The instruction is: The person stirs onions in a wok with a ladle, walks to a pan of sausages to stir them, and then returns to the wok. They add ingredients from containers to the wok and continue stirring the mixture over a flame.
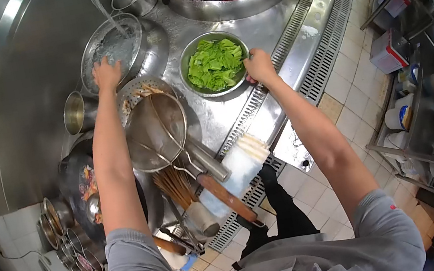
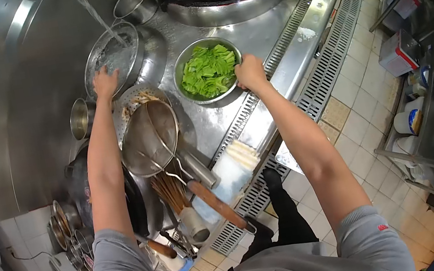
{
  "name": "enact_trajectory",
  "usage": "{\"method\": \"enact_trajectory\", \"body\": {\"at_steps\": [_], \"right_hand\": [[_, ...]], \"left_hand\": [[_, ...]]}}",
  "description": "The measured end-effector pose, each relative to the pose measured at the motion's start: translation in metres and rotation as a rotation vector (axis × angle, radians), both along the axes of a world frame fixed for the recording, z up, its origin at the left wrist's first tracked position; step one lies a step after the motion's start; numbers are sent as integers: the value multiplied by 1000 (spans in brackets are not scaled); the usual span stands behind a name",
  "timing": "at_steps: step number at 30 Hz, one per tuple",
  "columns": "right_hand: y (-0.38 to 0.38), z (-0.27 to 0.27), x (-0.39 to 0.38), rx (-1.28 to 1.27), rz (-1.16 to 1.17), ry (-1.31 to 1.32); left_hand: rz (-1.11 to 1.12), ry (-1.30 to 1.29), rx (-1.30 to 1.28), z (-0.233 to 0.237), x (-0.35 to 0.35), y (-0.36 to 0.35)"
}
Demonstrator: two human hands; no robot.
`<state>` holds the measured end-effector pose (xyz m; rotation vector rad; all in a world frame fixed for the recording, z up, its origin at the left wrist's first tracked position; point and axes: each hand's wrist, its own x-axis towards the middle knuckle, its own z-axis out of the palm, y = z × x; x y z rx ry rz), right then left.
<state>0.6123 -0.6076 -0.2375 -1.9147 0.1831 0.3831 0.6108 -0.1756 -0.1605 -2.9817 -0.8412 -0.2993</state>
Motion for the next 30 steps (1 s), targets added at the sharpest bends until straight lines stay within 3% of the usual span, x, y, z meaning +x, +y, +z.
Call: {"method": "enact_trajectory", "body": {"at_steps": [4,7,9,10,11,13,15,16,17,18,19,20,21,22,25,28,30], "right_hand": [[-12,-9,15,-113,33,-121],[-32,-27,28,-332,16,-406],[-53,-28,38,-226,-43,-379],[-65,-11,36,-339,16,-519],[-74,2,36,-447,24,-472],[-93,27,26,-574,-22,-680],[-95,63,1,-382,-55,-659],[-89,81,-19,-268,-65,-673],[-81,95,-40,-151,-67,-687],[-70,108,-67,-84,8,-648],[-57,119,-98,-19,87,-606],[-42,125,-130,20,179,-647],[-26,130,-165,63,274,-681],[-15,138,-201,170,390,-612],[24,177,-286,355,683,-457],[62,197,-347,454,897,-483],[97,198,-380,314,966,-738]], "left_hand": [[113,109,-131,-51,43,71],[0,220,-263,-61,56,79],[6,388,-115,-61,71,61],[32,422,-51,-63,81,55],[8,156,-121,-56,82,35],[5,-257,-251,-31,82,-8],[-70,-561,-308,-14,90,-36],[-190,-632,-294,-3,87,-56],[-290,-486,-211,0,92,-65],[-293,-219,-467,6,95,-78],[-318,11,-692,36,75,-105],[-481,-33,-578,31,72,-112],[-466,-15,-593,58,54,-131],[-528,-57,-423,74,35,-141],[-582,70,-456,156,-65,-165],[-574,-45,-583,203,-194,-170],[-540,-181,-554,219,-287,-171]]}}
